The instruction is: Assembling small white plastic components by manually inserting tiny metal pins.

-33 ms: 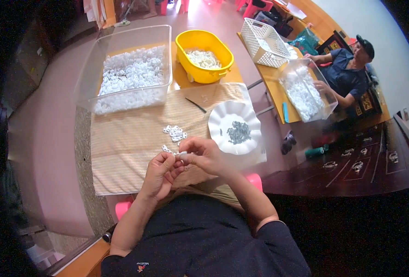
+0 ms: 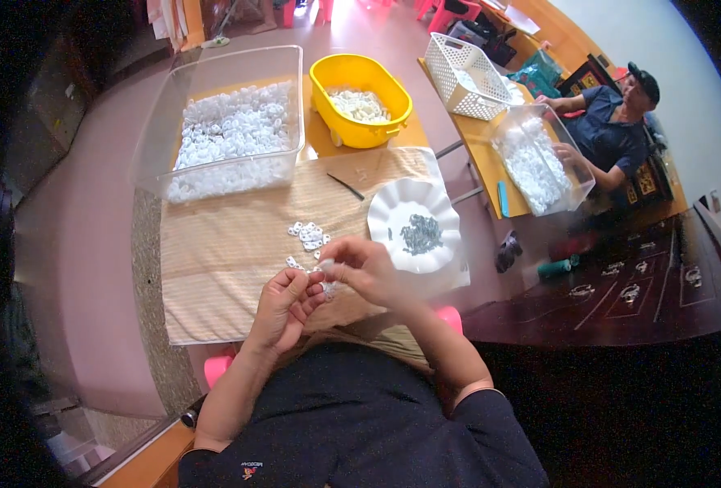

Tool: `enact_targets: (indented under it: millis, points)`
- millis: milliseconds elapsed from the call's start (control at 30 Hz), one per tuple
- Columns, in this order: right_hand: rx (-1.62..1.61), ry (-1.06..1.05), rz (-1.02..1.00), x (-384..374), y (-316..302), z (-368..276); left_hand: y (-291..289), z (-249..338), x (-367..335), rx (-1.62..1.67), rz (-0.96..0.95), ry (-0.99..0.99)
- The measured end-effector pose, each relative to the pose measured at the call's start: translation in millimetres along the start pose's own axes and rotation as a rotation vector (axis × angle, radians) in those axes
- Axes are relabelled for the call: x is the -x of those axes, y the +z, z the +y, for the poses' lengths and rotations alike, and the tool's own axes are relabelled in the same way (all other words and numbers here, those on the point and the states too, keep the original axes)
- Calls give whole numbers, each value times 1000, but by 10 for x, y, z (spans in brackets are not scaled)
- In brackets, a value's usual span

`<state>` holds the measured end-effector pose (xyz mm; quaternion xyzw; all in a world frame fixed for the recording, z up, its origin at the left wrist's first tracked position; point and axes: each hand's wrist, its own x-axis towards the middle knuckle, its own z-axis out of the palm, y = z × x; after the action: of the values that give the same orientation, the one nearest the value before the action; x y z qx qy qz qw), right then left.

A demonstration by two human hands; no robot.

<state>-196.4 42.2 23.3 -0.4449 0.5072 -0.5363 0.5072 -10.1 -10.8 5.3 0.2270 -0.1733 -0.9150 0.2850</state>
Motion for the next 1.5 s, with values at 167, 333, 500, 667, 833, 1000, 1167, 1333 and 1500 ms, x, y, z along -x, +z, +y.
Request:
enact_targets:
  millis: [167,333,500,667,833,1000,1167,1333,1500]
  points:
    - [440,-393,373,-380,-270,-543,-13,34,21,8,9,-28]
    - [743,-604,646,-1144,-828,-929,-1,68,4,-4,-21,-42]
    - [1054,-451,527,-1524,-1028,-1051,-15,71,8,-10,-61,-76]
    - [1336,-329,349,-1070,-831,-1890,53,96,34,-44,-65,-63]
    - [1900,-280,233,-495,-751,-2771,36,13,46,-100,-34,-66]
    - [2339,-68,408,148,-949,-3640,75,-78,105,-148,-44,-98]
    - [2634,315,654,1111,-1072,-4287,95,-77,100,-147,-86,-87]
    - [2621,997,864,1301,-828,-4340,105,-81,137,-145,-86,-76]
    - [2867,1009,743,1476,-571,-4383,59,-89,94,-165,-66,-75]
